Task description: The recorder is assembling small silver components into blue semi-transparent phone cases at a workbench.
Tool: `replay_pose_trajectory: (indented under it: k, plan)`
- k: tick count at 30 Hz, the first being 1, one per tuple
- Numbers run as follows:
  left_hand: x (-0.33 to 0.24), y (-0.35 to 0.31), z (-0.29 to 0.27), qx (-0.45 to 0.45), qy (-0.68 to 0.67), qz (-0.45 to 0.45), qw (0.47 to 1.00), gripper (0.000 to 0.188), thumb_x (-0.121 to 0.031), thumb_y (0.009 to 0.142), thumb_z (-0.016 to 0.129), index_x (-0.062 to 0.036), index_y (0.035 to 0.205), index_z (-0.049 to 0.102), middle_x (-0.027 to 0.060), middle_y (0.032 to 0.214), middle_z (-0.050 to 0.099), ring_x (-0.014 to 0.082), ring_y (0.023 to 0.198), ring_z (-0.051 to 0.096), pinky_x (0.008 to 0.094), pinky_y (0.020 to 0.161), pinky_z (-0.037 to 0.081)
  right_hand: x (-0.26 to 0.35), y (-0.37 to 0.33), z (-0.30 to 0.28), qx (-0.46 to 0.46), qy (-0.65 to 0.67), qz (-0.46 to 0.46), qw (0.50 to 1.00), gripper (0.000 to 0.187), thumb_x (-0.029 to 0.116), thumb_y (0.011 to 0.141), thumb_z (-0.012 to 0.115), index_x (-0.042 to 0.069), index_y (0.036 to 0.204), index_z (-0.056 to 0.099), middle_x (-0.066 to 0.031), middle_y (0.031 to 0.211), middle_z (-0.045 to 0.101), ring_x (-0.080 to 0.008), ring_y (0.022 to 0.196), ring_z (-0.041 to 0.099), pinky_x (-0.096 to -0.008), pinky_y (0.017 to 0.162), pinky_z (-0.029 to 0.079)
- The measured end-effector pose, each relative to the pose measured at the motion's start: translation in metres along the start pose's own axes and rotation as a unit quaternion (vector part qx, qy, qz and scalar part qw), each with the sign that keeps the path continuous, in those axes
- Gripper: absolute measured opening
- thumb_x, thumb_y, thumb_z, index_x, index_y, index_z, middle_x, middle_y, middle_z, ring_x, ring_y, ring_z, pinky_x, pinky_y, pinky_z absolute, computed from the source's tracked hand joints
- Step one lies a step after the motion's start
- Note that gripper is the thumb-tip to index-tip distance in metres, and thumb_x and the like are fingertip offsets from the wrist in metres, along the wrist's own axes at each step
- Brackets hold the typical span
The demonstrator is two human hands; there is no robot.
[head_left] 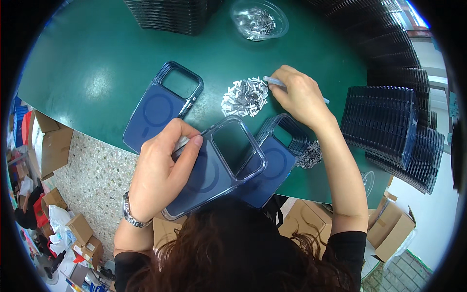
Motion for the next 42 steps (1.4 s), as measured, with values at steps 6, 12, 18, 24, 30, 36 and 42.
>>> replay_pose_trajectory:
  k: [6,12,18,24,30,36,42]
  plan:
    - [0.004,-0.004,-0.003,-0.029,-0.018,0.021,0.999,0.011,-0.011,0.101,0.068,-0.0008,0.103,0.065,0.0145,0.066,0.058,0.0243,0.051,0.054,0.0377,0.053,0.04,-0.009,-0.005,-0.007,0.02,0.061,0.051,0.997,0.02,0.014,0.093,0.072,-0.003,0.103,0.075,-0.0179,0.099,0.07,-0.0374,0.089,0.069,-0.0438,0.081,0.053]
    - [0.004,-0.005,-0.006,-0.007,0.009,-0.022,1.0,0.009,-0.007,0.101,0.066,0.0013,0.103,0.064,0.0047,0.069,0.059,0.0079,0.064,0.051,0.0286,0.059,0.04,-0.003,-0.004,0.002,0.006,0.037,0.05,0.998,0.021,0.015,0.094,0.071,-0.005,0.101,0.074,-0.0183,0.096,0.071,-0.0355,0.087,0.069,-0.0435,0.081,0.053]
    - [-0.006,0.002,-0.007,-0.005,-0.013,0.036,0.999,0.01,-0.008,0.099,0.068,-0.0004,0.104,0.065,0.017,0.076,0.066,0.031,0.061,0.062,0.0394,0.058,0.046,-0.01,0.002,-0.002,0.068,0.094,0.099,0.988,0.018,0.014,0.091,0.07,-0.004,0.096,0.071,-0.0145,0.084,0.068,-0.023,0.08,0.065,-0.0385,0.074,0.05]
    - [-0.019,0.009,-0.001,0.017,0.017,0.134,0.991,0.009,-0.007,0.101,0.068,0.0008,0.106,0.067,0.0152,0.086,0.073,0.0278,0.074,0.069,0.0348,0.069,0.053,0.083,-0.025,-0.063,0.0,0.199,-0.1,0.975,0.014,0.006,0.089,0.07,0.002,0.103,0.071,-0.0146,0.1,0.067,-0.0335,0.088,0.067,-0.0414,0.079,0.055]
    - [-0.028,0.015,0.011,0.033,0.027,0.15,0.988,0.008,-0.006,0.1,0.068,0.0001,0.104,0.066,0.0184,0.084,0.069,0.036,0.076,0.068,0.0367,0.068,0.052,0.116,-0.041,-0.055,-0.01,0.049,-0.219,0.974,0.019,0.003,0.08,0.073,0.004,0.097,0.064,-0.0097,0.097,0.062,-0.0345,0.09,0.066,-0.0458,0.074,0.056]
    - [-0.038,0.017,0.015,0.032,0.042,0.154,0.987,0.01,-0.009,0.098,0.07,-0.0004,0.099,0.064,0.0195,0.078,0.065,0.0377,0.068,0.063,0.0401,0.062,0.048,0.107,-0.045,-0.058,0.011,0.084,-0.133,0.987,0.013,0.006,0.087,0.073,0.001,0.097,0.066,-0.0132,0.094,0.069,-0.0377,0.093,0.069,-0.049,0.078,0.056]
    - [-0.042,0.018,0.024,0.014,0.097,0.179,0.979,0.018,-0.013,0.097,0.073,-0.0006,0.093,0.061,0.0184,0.077,0.065,0.0372,0.065,0.062,0.0414,0.058,0.047,0.104,-0.049,-0.055,0.014,0.068,-0.123,0.99,0.02,0.011,0.09,0.073,0.002,0.108,0.071,-0.0127,0.095,0.071,-0.0384,0.096,0.069,-0.0503,0.08,0.055]
Point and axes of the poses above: each hand's wrist, its own y-axis towards the middle knuckle, its own z-axis out of the palm, x = y × z, the point moved 4 cm from there along y, towards the middle knuckle
